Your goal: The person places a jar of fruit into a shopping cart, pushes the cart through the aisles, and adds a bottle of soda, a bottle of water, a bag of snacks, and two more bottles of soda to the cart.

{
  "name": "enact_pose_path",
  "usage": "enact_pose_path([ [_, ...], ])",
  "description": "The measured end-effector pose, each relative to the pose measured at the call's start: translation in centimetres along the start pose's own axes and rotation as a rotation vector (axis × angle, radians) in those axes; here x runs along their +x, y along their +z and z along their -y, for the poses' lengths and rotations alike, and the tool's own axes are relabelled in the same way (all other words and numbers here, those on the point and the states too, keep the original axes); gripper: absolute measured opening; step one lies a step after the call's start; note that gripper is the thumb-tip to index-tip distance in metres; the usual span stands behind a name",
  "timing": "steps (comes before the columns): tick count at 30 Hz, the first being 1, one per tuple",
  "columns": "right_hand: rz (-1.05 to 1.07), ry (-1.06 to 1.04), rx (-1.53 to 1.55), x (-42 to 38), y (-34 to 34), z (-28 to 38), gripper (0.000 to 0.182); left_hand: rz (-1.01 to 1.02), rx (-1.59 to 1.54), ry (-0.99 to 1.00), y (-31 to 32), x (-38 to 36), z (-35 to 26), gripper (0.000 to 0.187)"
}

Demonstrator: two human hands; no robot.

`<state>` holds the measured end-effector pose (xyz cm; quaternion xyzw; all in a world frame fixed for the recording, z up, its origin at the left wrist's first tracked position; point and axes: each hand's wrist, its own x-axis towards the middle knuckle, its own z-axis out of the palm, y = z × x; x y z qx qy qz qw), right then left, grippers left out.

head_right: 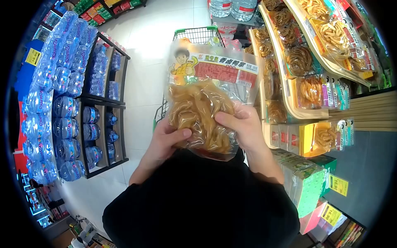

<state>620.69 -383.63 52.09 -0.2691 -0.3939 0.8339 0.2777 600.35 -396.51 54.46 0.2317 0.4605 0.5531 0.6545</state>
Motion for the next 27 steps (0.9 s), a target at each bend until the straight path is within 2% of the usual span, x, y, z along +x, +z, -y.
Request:
enact_pose_path([
  [4,0.037,-0.035,0.116,0.2,0.8,-0.5,0.053,0.042,-0.073,0.057,0.4,-0.4,-0.2,0.063],
  [7,0.143,-0.102,0.191,0.8,0.4,-1.1,0.057,0.092,-0.106,0.081,-0.5,-0.3,0.4,0.064],
  [9,0.116,-0.064,0.123,1.5,-1.0,-2.2,0.058,0.062,0.132,0.192,-1.7,0.2,1.0,0.063],
  [10,-0.045,-0.113,-0.020,2.3,-0.9,-3.0,0.063,-0.051,0.320,0.245,-2.1,0.4,1.6,0.058],
  [11,-0.210,-0.164,-0.162,3.0,-0.5,-4.2,0.068,-0.046,0.319,0.246,-2.4,0.9,2.0,0.058],
  [12,-0.323,-0.316,-0.259,3.5,-0.8,-6.2,0.083,-0.196,0.684,0.287,-2.6,1.3,2.2,0.056],
  [13,-0.327,-0.320,-0.259,2.9,-0.4,-6.3,0.083,-0.351,1.049,0.324,-2.8,1.7,2.6,0.054],
  [14,-0.229,-0.333,-0.195,2.0,0.0,-6.4,0.090,-0.456,1.170,0.496,-2.6,2.2,3.5,0.054],
  [16,0.050,-0.353,-0.022,1.5,0.3,-7.8,0.099,-0.411,1.233,0.472,-0.6,2.2,4.1,0.056],
  [17,0.124,-0.339,0.113,1.1,0.5,-8.9,0.101,-0.353,1.295,0.435,0.4,2.1,4.4,0.059],
  [18,0.042,-0.304,0.063,0.8,0.4,-8.8,0.095,-0.347,1.298,0.433,1.3,2.1,4.4,0.059],
  [20,-0.033,-0.270,0.006,1.0,-0.9,-8.1,0.088,-0.044,1.499,0.767,2.8,2.3,4.3,0.060],
  [22,-0.133,-0.062,0.325,2.5,-4.0,-6.7,0.070,-0.083,1.539,0.803,2.2,2.7,4.4,0.065],
  [23,-0.096,-0.129,0.293,2.7,-4.7,-6.2,0.055,-0.111,1.581,0.837,1.7,2.9,4.4,0.070],
  [25,-0.009,0.105,0.569,1.7,-6.2,-5.4,0.054,-0.183,1.607,0.808,0.7,3.3,4.2,0.076],
  [27,-0.084,0.100,0.556,1.0,-6.2,-6.3,0.054,-0.072,1.353,0.733,0.0,3.7,4.7,0.077],
])
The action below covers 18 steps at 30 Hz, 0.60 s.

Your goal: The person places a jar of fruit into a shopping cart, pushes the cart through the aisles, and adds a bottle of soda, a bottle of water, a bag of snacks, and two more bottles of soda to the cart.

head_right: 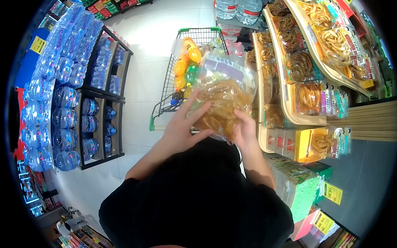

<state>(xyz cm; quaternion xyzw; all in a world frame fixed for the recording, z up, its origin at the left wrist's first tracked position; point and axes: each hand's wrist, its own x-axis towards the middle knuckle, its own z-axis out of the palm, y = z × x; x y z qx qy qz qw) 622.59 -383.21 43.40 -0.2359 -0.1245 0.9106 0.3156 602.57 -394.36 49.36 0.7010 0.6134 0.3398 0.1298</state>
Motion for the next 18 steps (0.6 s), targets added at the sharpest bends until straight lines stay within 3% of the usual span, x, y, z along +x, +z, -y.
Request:
enact_pose_path([
  [1,-0.067,-0.024,-0.010,-0.2,-0.5,-0.4,0.054,0.035,-0.125,-0.061,0.3,-0.2,-0.5,0.073],
  [6,-0.222,0.038,-0.013,0.4,-5.0,-1.4,0.056,0.144,-0.089,-0.053,2.5,-0.6,1.1,0.067],
  [8,-0.289,0.055,-0.030,0.4,-5.3,-1.6,0.052,0.394,-0.124,-0.171,3.3,-1.0,3.5,0.062],
  [9,-0.293,0.057,-0.033,0.7,-6.1,-1.8,0.052,0.384,-0.085,-0.148,3.6,-1.8,5.2,0.058],
  [11,-0.439,0.016,-0.114,2.2,-8.8,-2.6,0.046,0.340,0.104,-0.282,5.7,-5.4,10.7,0.051],
  [14,-0.436,0.051,-0.232,5.6,-11.5,-2.4,0.038,0.309,0.205,-0.581,6.6,-11.7,18.6,0.035],
  [17,-0.376,-0.055,-0.286,11.5,-11.9,-3.5,0.033,0.295,0.402,-0.691,6.3,-15.1,20.6,0.038],
  [18,-0.262,0.001,-0.312,14.2,-13.1,-4.2,0.041,0.302,0.524,-0.735,6.3,-15.6,20.7,0.045],
])
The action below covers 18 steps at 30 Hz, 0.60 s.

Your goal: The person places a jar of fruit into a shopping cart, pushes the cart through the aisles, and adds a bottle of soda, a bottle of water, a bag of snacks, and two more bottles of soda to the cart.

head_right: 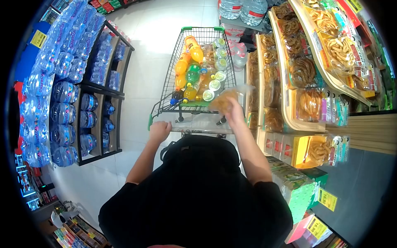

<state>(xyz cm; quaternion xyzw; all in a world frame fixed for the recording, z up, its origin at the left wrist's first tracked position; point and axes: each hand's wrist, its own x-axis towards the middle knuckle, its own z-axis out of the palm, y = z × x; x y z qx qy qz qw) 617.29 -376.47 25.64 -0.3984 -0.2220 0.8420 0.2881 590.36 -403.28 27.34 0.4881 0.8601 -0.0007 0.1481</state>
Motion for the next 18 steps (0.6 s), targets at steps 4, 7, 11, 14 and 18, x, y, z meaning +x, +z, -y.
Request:
enact_pose_path([
  [4,0.040,-0.005,-0.307,4.3,4.2,-2.7,0.077,0.081,0.074,-0.061,0.5,0.9,0.1,0.056],
  [7,0.090,0.102,-0.662,6.9,1.9,-4.6,0.074,0.106,0.127,-0.136,-0.1,0.7,-0.7,0.060],
  [11,0.190,-0.480,-1.427,-0.7,-1.8,-3.1,0.059,0.084,0.138,-0.224,0.1,0.7,-0.6,0.058],
  [14,0.242,-0.701,-1.746,-7.0,-6.5,-3.0,0.053,0.072,0.140,-0.246,0.6,0.0,1.0,0.058],
  [18,0.276,-0.780,-1.617,-8.2,-11.8,-5.5,0.037,0.130,0.220,-0.300,1.2,-0.6,2.9,0.057],
])
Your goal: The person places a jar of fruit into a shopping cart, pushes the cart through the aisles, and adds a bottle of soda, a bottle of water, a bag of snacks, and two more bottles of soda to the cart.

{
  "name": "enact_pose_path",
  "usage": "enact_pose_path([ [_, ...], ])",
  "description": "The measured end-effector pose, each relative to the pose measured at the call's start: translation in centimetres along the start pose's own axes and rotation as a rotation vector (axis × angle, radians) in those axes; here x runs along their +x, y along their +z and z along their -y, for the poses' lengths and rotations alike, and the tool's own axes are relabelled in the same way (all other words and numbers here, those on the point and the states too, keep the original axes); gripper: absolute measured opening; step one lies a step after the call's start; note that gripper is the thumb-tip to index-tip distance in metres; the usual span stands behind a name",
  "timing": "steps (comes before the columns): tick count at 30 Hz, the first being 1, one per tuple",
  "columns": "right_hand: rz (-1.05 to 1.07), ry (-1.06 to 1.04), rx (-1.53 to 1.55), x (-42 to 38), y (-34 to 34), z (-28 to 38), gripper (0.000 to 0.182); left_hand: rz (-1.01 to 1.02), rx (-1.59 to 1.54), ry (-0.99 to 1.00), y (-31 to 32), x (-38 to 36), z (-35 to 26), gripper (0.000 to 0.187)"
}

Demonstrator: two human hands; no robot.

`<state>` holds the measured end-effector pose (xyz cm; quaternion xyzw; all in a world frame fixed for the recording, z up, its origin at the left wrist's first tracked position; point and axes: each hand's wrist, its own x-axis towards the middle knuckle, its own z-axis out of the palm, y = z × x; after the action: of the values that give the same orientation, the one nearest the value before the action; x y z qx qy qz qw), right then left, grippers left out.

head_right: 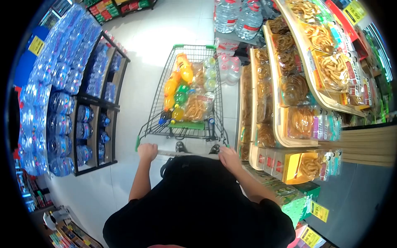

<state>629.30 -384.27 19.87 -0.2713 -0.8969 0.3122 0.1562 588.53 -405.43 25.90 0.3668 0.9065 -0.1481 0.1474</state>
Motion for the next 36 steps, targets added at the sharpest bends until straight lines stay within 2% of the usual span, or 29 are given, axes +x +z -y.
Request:
enact_pose_path([
  [1,-0.016,0.008,0.004,0.7,0.0,-1.1,0.037,-0.032,0.003,0.034,0.3,-0.3,-0.1,0.056],
  [3,-0.052,-0.084,0.130,2.4,0.9,-1.3,0.015,-0.062,0.026,0.074,0.9,-1.4,0.3,0.055],
  [5,-0.036,-0.088,0.163,2.8,0.4,-1.3,0.011,-0.218,0.026,0.087,1.1,-1.9,0.7,0.049],
  [6,0.000,-0.100,0.180,3.1,0.3,-1.4,0.013,-0.226,0.038,0.089,1.8,-1.9,0.9,0.049],
  [7,-0.115,-0.244,0.217,3.7,1.2,-2.2,0.020,-0.309,-0.014,0.137,2.5,-1.7,1.4,0.046],
  [8,-0.116,-0.243,0.222,3.6,1.7,-2.6,0.020,-0.382,-0.070,0.184,3.1,-1.8,1.8,0.044],
  [10,-0.120,-0.278,0.232,4.6,1.8,-2.8,0.014,-0.402,-0.089,0.180,3.1,-1.7,1.9,0.042],
  [11,-0.216,-0.295,0.293,5.2,1.8,-2.9,0.016,-0.423,-0.107,0.178,3.1,-1.4,1.9,0.041],
  [14,-0.187,-0.306,0.264,7.1,1.6,-3.4,0.015,-0.497,-0.149,0.165,2.5,-0.5,1.5,0.040],
  [18,-0.006,-0.362,0.186,10.5,1.5,-4.5,0.014,-0.530,-0.154,0.130,2.4,1.9,2.0,0.037],
  [20,-0.009,-0.348,0.189,12.8,-0.2,-3.5,0.014,-0.530,-0.192,0.131,0.5,3.1,1.4,0.034],
  [22,-0.071,-0.356,0.166,15.3,-1.2,-4.2,0.012,-0.589,-0.216,0.154,-0.3,4.7,0.8,0.034],
  [26,-0.013,-0.337,0.109,20.4,-0.9,-5.7,0.009,-0.687,-0.224,0.224,-1.5,9.6,1.0,0.032],
  [28,-0.078,-0.309,0.029,23.7,-1.0,-5.8,0.010,-0.724,-0.246,0.236,-3.0,12.9,1.3,0.032],
  [32,0.010,-0.307,-0.073,30.9,-1.5,-6.7,0.009,-0.817,-0.295,0.240,-5.4,18.9,1.4,0.034],
  [36,-0.002,-0.236,-0.171,39.1,-1.1,-7.0,0.020,-0.740,-0.274,0.198,-9.7,26.1,2.2,0.037],
])
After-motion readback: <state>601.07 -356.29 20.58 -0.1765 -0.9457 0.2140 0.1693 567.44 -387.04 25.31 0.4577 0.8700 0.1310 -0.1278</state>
